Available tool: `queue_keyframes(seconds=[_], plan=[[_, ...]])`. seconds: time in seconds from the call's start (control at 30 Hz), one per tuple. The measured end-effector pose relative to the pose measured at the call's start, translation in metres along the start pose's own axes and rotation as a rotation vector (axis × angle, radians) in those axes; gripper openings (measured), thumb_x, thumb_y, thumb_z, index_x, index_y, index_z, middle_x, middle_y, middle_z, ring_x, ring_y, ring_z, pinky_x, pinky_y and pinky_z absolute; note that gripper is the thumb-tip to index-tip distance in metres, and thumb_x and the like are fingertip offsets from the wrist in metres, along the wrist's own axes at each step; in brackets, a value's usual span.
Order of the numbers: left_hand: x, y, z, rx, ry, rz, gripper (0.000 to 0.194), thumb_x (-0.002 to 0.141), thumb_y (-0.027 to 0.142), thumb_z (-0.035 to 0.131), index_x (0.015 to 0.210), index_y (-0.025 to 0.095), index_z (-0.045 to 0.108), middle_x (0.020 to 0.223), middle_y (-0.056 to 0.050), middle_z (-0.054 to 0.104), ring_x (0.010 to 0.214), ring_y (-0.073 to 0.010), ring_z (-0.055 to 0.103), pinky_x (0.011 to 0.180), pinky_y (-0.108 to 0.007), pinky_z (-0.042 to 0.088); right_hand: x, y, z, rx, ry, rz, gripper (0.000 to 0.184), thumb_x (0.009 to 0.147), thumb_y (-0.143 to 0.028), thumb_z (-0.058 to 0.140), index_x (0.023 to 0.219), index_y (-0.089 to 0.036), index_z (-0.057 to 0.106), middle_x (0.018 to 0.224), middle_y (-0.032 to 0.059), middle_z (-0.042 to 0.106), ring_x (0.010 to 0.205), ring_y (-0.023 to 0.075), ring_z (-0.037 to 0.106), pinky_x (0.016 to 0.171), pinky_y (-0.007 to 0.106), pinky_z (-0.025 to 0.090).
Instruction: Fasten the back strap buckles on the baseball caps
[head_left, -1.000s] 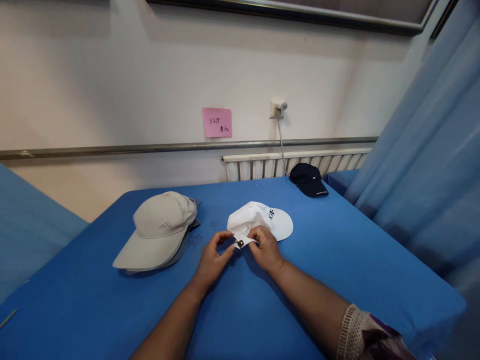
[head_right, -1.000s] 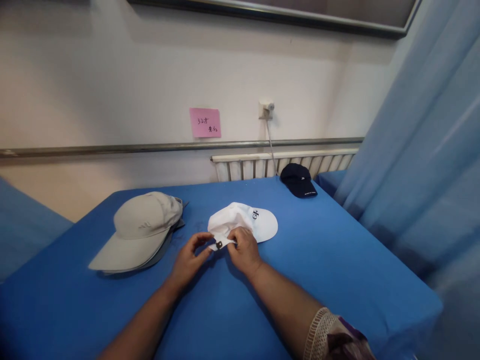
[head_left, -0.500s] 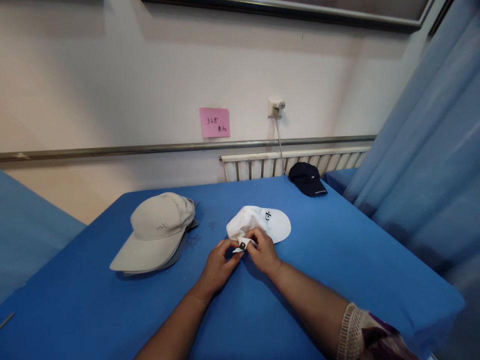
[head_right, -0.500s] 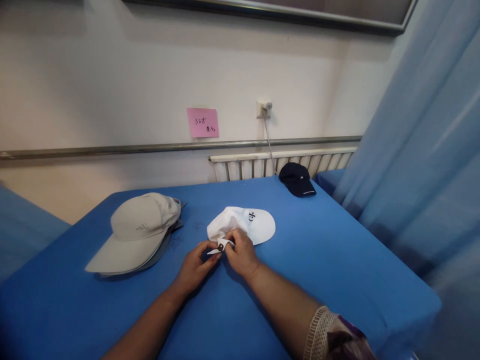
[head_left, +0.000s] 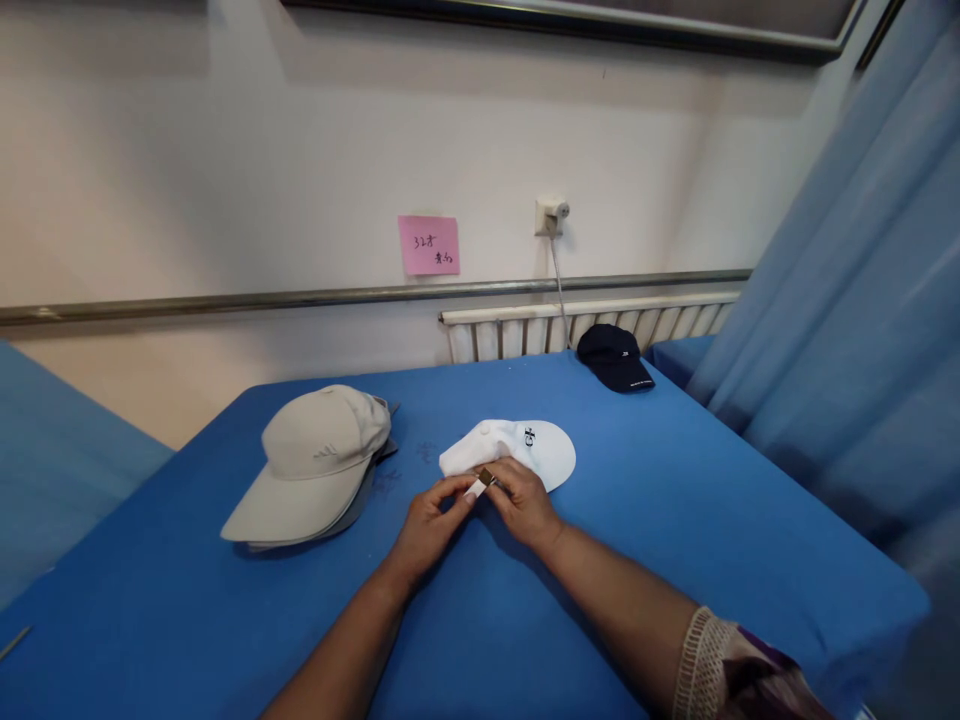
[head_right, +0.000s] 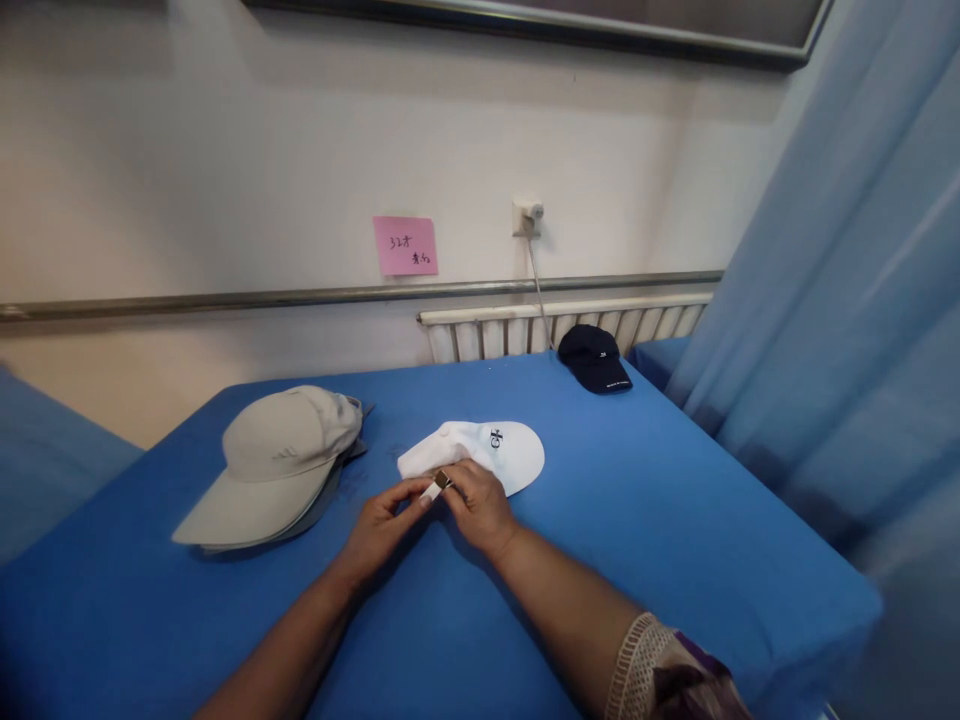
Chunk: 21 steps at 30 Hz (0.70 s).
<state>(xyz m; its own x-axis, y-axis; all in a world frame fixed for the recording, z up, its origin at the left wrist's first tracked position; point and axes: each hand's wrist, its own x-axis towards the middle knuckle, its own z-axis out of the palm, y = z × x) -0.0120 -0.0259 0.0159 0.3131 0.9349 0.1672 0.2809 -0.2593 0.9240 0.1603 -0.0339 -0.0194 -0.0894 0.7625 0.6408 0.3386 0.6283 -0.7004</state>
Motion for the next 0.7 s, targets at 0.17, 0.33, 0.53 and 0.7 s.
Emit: queue_keyframes(seconds=[0.17,0.33,0.53,0.7], plan=[[0.004,-0.004,-0.016,0.200,0.066,0.037,0.015,0.076,0.029,0.060,0.072,0.020,0.070,0.078,-0.003,0.068,0.082,-0.0222,0.059,0.083,-0.034,0.043,0.000,0.004,0.003,-0.048,0.057,0.022,0.014,0.093,-0.022,0.054,0.093,-0.021,0.068,0.088,0.0046,0.067,0.085,0.0186,0.062,0.079,0.031,0.049],[0.009,-0.013,-0.034,0.263,0.054,0.037,0.012,0.070,0.024,0.055,0.061,0.019,0.060,0.071,-0.002,0.062,0.078,-0.0216,0.055,0.077,-0.032,0.040,0.001,0.004,-0.001,-0.042,0.202,0.157,0.019,0.094,-0.025,0.050,0.083,-0.020,0.063,0.078,0.0022,0.062,0.074,0.0166,0.059,0.071,0.028,0.047],[0.002,-0.009,-0.018,0.063,-0.038,0.006,0.012,0.073,0.027,0.051,0.064,0.019,0.054,0.069,-0.001,0.057,0.072,-0.0184,0.052,0.070,-0.029,0.042,0.000,-0.014,-0.002,-0.069,-0.176,-0.081,0.035,0.081,-0.022,0.069,0.114,-0.020,0.060,0.112,0.0089,0.062,0.102,0.0224,0.058,0.090,0.035,0.047],[0.002,-0.008,-0.012,0.288,-0.088,0.116,0.011,0.067,0.022,0.047,0.057,0.020,0.050,0.069,-0.003,0.058,0.077,-0.0215,0.054,0.074,-0.033,0.043,-0.003,-0.010,0.003,-0.084,-0.102,-0.054,0.012,0.087,-0.012,0.052,0.090,-0.021,0.061,0.092,0.0045,0.061,0.088,0.0184,0.058,0.080,0.030,0.047]])
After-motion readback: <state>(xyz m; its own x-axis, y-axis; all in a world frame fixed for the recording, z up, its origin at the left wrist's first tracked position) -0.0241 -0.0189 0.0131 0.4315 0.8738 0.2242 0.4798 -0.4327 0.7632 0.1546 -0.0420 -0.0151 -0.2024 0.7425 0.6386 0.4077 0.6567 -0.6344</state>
